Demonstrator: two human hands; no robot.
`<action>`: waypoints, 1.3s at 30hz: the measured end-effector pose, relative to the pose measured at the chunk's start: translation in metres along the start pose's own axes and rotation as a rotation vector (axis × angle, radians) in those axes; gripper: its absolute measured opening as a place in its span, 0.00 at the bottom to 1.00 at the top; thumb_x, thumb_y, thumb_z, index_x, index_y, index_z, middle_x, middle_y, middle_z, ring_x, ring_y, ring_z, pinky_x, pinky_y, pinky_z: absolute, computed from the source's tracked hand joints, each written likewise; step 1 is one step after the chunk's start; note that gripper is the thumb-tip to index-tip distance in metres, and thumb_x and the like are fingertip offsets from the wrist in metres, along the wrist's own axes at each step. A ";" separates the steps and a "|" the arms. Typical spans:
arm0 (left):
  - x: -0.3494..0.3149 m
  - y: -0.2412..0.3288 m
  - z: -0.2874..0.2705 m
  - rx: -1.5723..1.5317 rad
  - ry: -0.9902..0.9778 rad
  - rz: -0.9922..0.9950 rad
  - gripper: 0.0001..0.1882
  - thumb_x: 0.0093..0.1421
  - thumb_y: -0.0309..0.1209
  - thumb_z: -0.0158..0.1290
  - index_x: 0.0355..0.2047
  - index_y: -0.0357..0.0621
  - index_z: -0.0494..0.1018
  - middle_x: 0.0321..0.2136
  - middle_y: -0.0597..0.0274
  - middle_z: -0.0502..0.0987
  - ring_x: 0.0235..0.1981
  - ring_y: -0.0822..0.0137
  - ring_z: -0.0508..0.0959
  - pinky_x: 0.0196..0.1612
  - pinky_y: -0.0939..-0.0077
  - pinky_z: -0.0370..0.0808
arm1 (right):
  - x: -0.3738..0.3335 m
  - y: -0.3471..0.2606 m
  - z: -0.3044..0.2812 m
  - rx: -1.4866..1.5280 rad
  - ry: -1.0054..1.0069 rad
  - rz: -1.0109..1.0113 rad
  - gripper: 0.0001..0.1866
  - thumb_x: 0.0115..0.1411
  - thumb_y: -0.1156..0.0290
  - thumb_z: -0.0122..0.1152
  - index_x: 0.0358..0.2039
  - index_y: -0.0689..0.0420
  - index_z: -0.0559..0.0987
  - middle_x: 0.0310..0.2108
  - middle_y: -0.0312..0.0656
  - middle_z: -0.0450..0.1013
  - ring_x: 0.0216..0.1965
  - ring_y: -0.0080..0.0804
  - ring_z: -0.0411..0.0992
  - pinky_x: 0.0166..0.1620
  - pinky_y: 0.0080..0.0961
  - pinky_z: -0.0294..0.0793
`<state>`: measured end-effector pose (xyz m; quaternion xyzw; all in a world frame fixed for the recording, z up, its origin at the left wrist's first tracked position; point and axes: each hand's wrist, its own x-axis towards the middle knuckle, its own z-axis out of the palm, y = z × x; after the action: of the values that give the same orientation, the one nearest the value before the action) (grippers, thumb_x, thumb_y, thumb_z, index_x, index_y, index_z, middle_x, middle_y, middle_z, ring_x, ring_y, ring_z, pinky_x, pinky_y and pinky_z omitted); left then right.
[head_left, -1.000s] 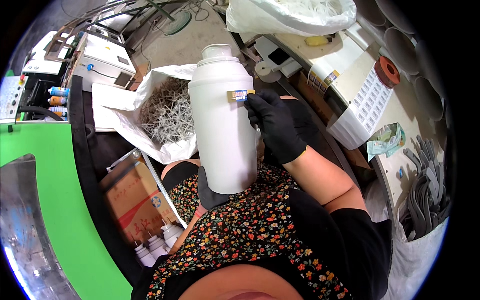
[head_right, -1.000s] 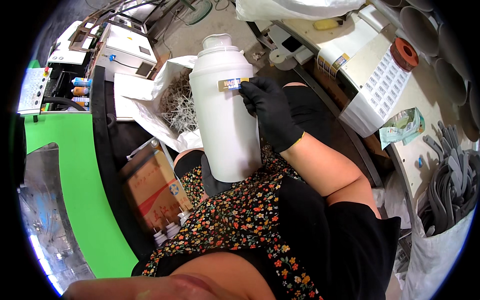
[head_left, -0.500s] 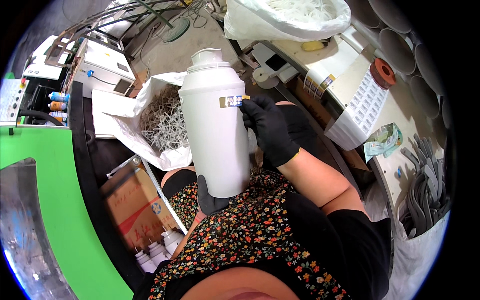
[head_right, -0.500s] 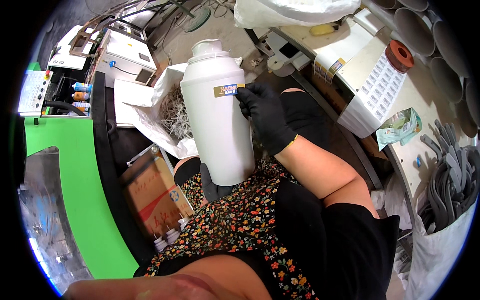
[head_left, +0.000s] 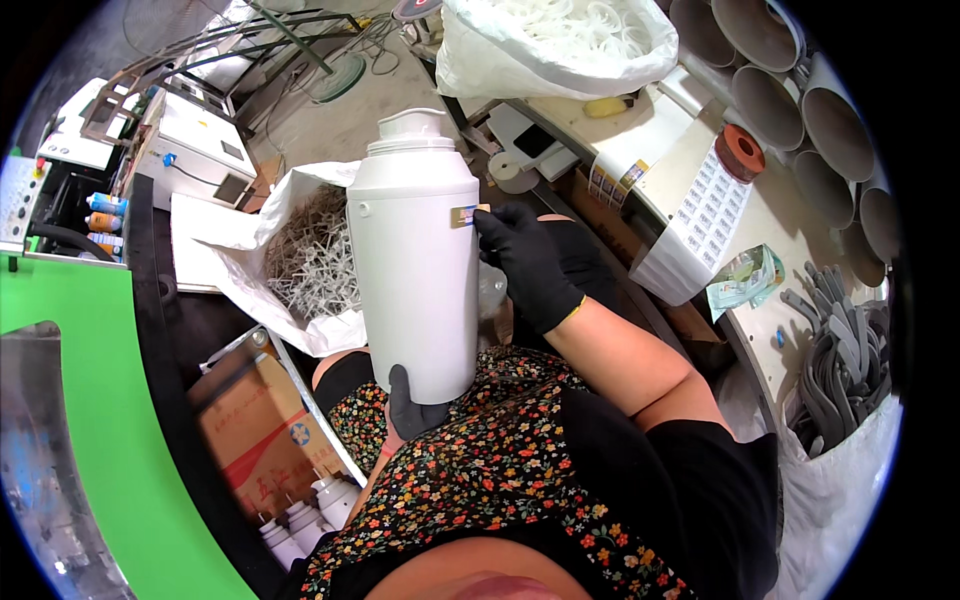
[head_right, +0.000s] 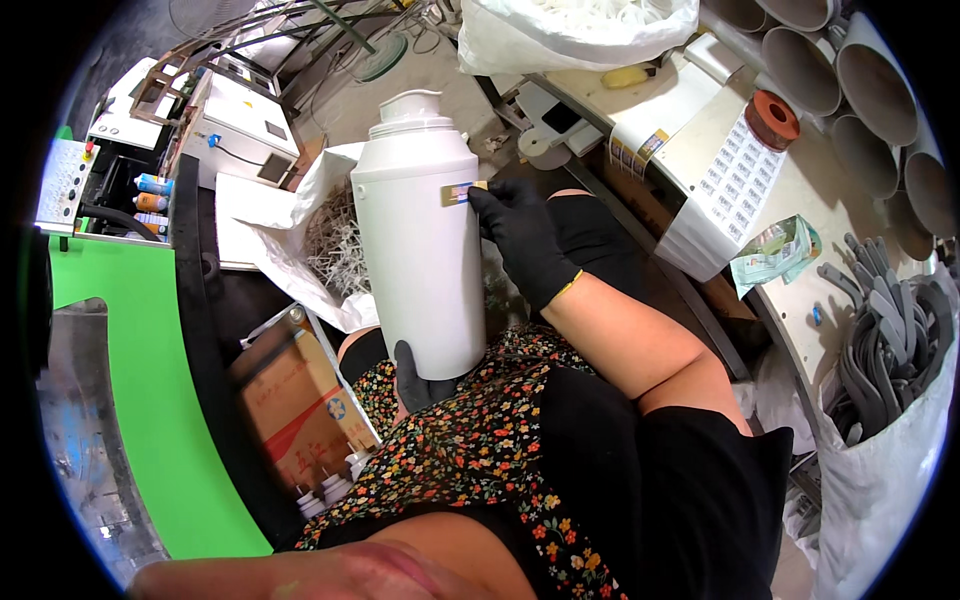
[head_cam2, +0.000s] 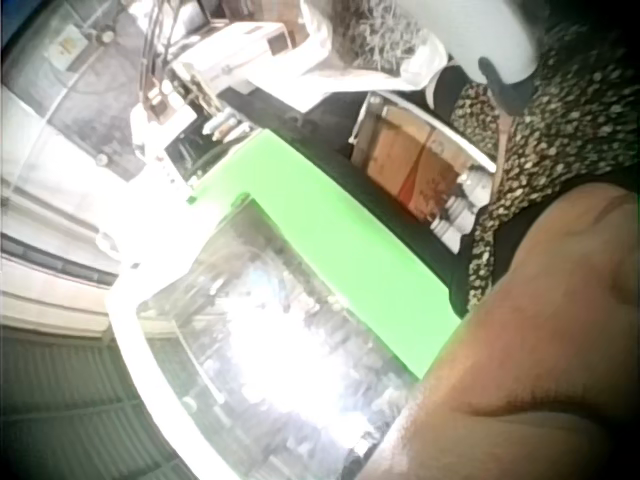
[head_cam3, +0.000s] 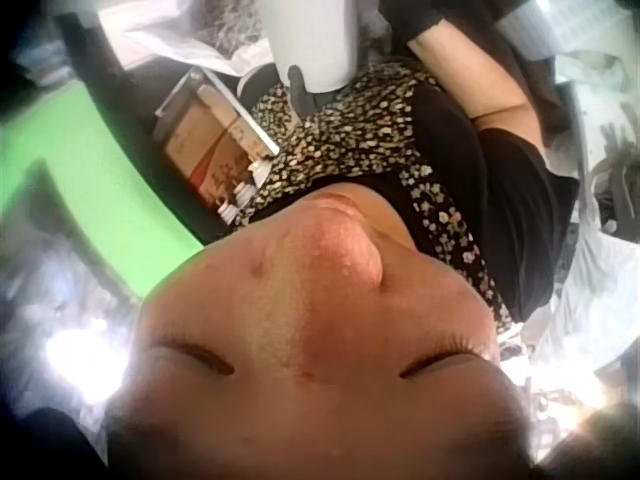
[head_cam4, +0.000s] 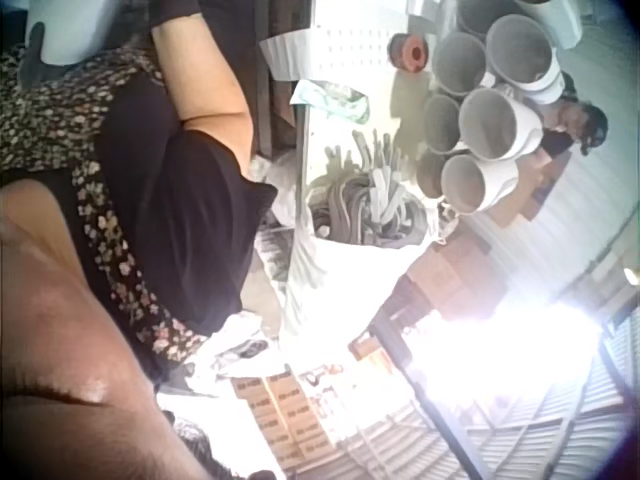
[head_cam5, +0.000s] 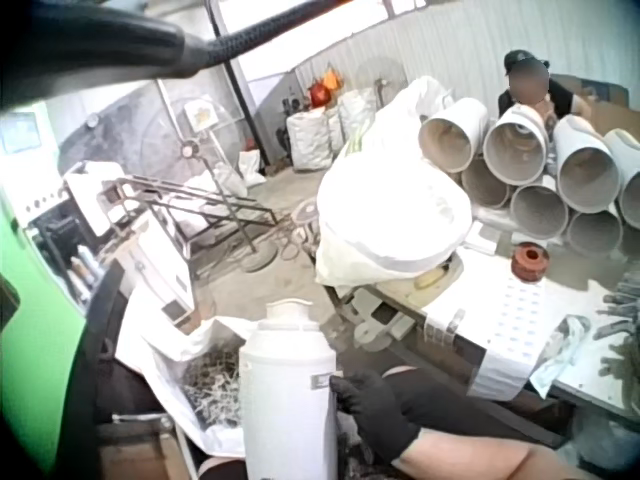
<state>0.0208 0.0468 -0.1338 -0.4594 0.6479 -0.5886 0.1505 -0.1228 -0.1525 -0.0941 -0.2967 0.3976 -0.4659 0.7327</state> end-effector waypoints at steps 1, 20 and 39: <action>0.002 0.014 0.014 -0.077 0.155 -0.173 0.20 0.64 0.34 0.44 0.54 0.39 0.64 0.52 0.52 0.66 0.49 0.61 0.72 0.48 0.63 0.76 | 0.000 0.000 -0.003 -0.073 0.031 0.000 0.18 0.54 0.65 0.63 0.40 0.62 0.69 0.33 0.40 0.70 0.30 0.23 0.69 0.33 0.20 0.71; -0.035 -0.129 0.055 2.790 0.428 2.228 0.24 0.58 0.29 0.51 0.54 0.34 0.62 0.48 0.53 0.70 0.46 0.61 0.72 0.47 0.67 0.71 | -0.009 -0.018 -0.107 -0.815 -0.202 -0.561 0.35 0.51 0.72 0.63 0.57 0.60 0.58 0.50 0.50 0.65 0.51 0.41 0.65 0.53 0.34 0.65; 0.124 -0.132 0.208 3.558 0.759 1.562 0.16 0.58 0.33 0.53 0.44 0.36 0.73 0.38 0.61 0.76 0.39 0.73 0.73 0.43 0.82 0.69 | -0.025 -0.099 -0.289 -1.713 0.400 -0.633 0.06 0.48 0.70 0.59 0.28 0.55 0.76 0.28 0.44 0.72 0.34 0.46 0.71 0.36 0.38 0.69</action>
<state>0.1627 -0.1638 -0.0268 -0.6448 0.5502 0.3267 -0.4180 -0.4210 -0.1867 -0.1537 -0.7445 0.6248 -0.2344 0.0213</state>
